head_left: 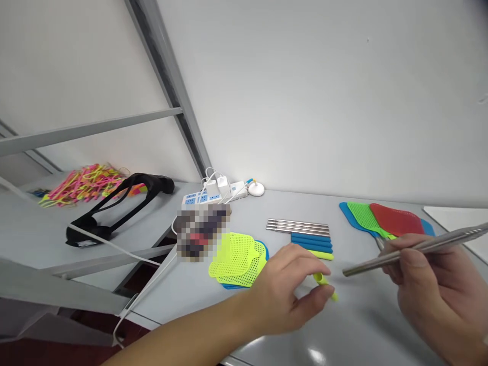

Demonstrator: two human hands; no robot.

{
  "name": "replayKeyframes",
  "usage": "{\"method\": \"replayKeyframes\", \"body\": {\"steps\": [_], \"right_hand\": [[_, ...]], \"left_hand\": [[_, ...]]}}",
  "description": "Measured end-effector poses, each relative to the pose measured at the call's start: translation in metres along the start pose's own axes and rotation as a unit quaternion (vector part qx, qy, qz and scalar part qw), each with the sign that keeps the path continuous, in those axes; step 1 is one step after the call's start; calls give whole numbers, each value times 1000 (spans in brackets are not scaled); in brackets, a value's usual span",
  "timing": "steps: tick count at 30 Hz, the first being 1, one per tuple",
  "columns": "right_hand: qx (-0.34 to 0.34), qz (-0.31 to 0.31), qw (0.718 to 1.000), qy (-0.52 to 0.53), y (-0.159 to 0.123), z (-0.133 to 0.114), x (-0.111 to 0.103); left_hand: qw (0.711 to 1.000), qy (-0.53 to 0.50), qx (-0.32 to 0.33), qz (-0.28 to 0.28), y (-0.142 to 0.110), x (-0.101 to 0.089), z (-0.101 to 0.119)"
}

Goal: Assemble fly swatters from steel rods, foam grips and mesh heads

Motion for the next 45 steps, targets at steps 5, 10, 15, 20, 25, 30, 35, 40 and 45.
{"method": "replayKeyframes", "body": {"steps": [5, 10, 15, 20, 25, 30, 35, 40, 45], "right_hand": [[-14, -34, 989, 146, 6, -4, 7], [36, -13, 981, 189, 21, 7, 1], [128, -42, 973, 188, 24, 28, 8], [161, -101, 965, 182, 16, 34, 22], [139, -113, 970, 164, 15, 28, 20], [95, -141, 974, 148, 9, 21, 23], [109, -270, 940, 180, -5, 18, 47], [103, -315, 932, 146, -6, 14, 50], [114, -163, 975, 98, 14, 14, 23]], "left_hand": [[955, -252, -147, -51, -10, 40, -16], [863, -383, -325, -43, -17, 78, -38], [857, -325, -379, -128, -19, 94, -48], [849, -315, -372, -201, -21, 97, -44], [842, -336, -373, -199, -20, 95, -44], [871, -280, -354, -194, -13, 84, -45], [903, -243, -304, -184, -6, 76, -39], [924, -222, -267, -161, 2, 66, -36], [929, -167, -287, -161, -2, 63, -38]]}}
Point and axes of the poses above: each hand's wrist, its own y-axis towards the middle knuckle, its own x-axis out of the palm, z = x × y, the point moved 7 cm from there along y, towards the middle knuckle, and after that the axes turned 8 degrees about -z, right-handed, at the moved point
